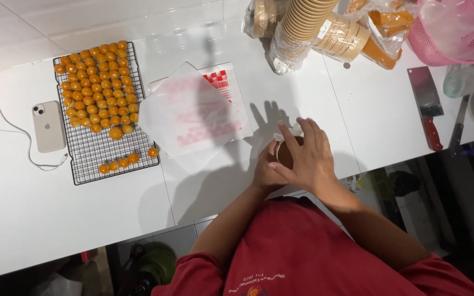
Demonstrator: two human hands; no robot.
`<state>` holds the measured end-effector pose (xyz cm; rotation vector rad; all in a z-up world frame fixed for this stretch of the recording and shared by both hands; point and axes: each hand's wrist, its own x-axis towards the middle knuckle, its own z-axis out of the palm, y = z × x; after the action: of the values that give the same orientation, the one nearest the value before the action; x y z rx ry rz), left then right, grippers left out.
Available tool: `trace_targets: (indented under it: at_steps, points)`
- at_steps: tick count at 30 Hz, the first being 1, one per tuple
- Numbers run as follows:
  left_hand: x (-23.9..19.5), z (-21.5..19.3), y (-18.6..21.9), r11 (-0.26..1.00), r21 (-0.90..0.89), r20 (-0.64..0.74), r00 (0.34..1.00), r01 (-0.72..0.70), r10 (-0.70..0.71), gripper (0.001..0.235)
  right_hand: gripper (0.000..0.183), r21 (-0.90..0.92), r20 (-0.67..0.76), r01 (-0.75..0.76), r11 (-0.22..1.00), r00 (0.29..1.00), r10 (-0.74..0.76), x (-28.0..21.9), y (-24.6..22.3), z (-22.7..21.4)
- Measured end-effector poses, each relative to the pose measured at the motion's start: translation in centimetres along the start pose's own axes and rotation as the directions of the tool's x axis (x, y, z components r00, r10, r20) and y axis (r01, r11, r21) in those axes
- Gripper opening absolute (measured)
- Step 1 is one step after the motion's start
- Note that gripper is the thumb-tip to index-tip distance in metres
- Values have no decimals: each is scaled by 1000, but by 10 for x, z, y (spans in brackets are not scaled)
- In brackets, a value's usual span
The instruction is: The person prepares a small paper cup with a liner and places fried dough balls from a wire rack into it one at a time by hand.
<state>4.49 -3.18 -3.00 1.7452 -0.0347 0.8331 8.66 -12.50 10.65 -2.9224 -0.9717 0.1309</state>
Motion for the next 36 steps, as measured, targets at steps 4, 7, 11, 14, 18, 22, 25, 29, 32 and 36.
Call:
trace_targets:
  at_steps: [4,7,11,14,18,22,25,29,32,36]
  points:
    - [17,-1,-4,1000,0,-2,1000,-4,4,52,88,-34,-63,124,992,990,-126,17,7,22]
    - [22,-10,-2,1000,8,6,1000,5,-5,55,86,-75,-291,256,964,919,-267,24,19,51]
    - [16,-14,10,1000,-24,51,999,7,-5,60,85,-24,-306,270,963,915,-264,26,21,60]
    - [20,-14,14,998,-54,84,996,-19,24,64,84,82,-369,287,954,898,-239,22,17,42]
    - [10,-7,-2,997,-71,64,998,-5,10,76,82,-53,-132,120,991,983,-126,2,13,12]
    - [3,-2,-14,1000,30,99,995,5,-8,86,76,-32,88,113,993,990,-110,5,8,-15]
    - [-13,2,-25,993,76,141,985,85,-95,94,76,-50,59,157,986,986,-154,5,12,-12]
    - [-16,-2,-27,973,109,187,957,204,-222,98,68,-36,30,180,983,983,-179,6,15,-10]
    - [-4,-6,0,963,189,120,969,191,-216,95,72,95,-63,161,982,986,-155,6,11,-40]
    - [-11,-2,-14,960,169,100,965,224,-242,99,78,157,-141,175,972,978,-153,7,38,-116]
